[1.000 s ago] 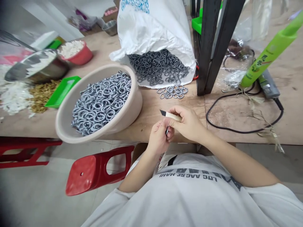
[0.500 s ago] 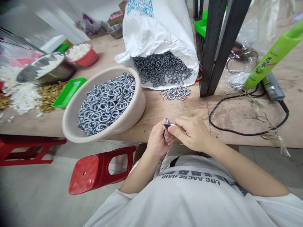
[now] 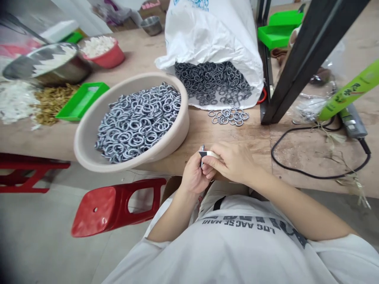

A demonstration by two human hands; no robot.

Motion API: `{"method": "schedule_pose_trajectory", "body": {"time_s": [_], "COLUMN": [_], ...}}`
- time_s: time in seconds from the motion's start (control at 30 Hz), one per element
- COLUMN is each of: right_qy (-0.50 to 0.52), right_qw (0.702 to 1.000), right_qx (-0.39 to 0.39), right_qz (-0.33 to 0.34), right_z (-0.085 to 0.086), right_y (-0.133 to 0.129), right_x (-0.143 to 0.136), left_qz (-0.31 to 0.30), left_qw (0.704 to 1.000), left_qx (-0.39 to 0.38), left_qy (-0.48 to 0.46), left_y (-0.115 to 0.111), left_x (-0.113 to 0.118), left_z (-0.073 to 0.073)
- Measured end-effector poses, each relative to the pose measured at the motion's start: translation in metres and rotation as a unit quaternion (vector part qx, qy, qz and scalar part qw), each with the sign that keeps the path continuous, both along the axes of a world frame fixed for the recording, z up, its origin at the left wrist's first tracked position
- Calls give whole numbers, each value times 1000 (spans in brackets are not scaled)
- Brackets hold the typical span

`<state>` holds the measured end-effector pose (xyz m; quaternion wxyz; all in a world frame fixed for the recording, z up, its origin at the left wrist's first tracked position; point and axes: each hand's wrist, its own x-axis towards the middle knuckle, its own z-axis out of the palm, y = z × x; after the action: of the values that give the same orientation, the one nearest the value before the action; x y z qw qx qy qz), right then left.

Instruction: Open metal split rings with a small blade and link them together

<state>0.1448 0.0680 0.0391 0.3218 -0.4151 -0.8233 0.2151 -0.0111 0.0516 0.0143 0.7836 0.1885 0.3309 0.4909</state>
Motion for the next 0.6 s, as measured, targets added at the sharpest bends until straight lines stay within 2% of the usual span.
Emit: {"method": "schedule_pose_trajectory", "body": {"time_s": [0.17,0.3,0.4,0.5,0.53,0.6], "right_qy": [17,49,134,230,249,258], "right_qw": [1000,996,975,933,926,929], "right_qx": [-13,-75,-179,-276,-285,-265], "right_qz": [6,-7,-13,5,6,-6], "right_z": [2,6,9,9,8,7], "right_y": [0,-1,-2,0,1,3], "right_x": [1,-4,-11,-16,-16,-14], "left_qz": [-14,-24,-23,-45,-57,-73], "left_qw": [1000,999,999,998,997,995], "left_qx": [14,27,31,45,54,69], "left_qy": [-6,8,18,17,13,5], "left_y": [0,-2,-5,-7,-7,-8], "left_x": [-9,-7,-5,-4,-4,-4], "left_z": [-1,0,1,2,2,3]}}
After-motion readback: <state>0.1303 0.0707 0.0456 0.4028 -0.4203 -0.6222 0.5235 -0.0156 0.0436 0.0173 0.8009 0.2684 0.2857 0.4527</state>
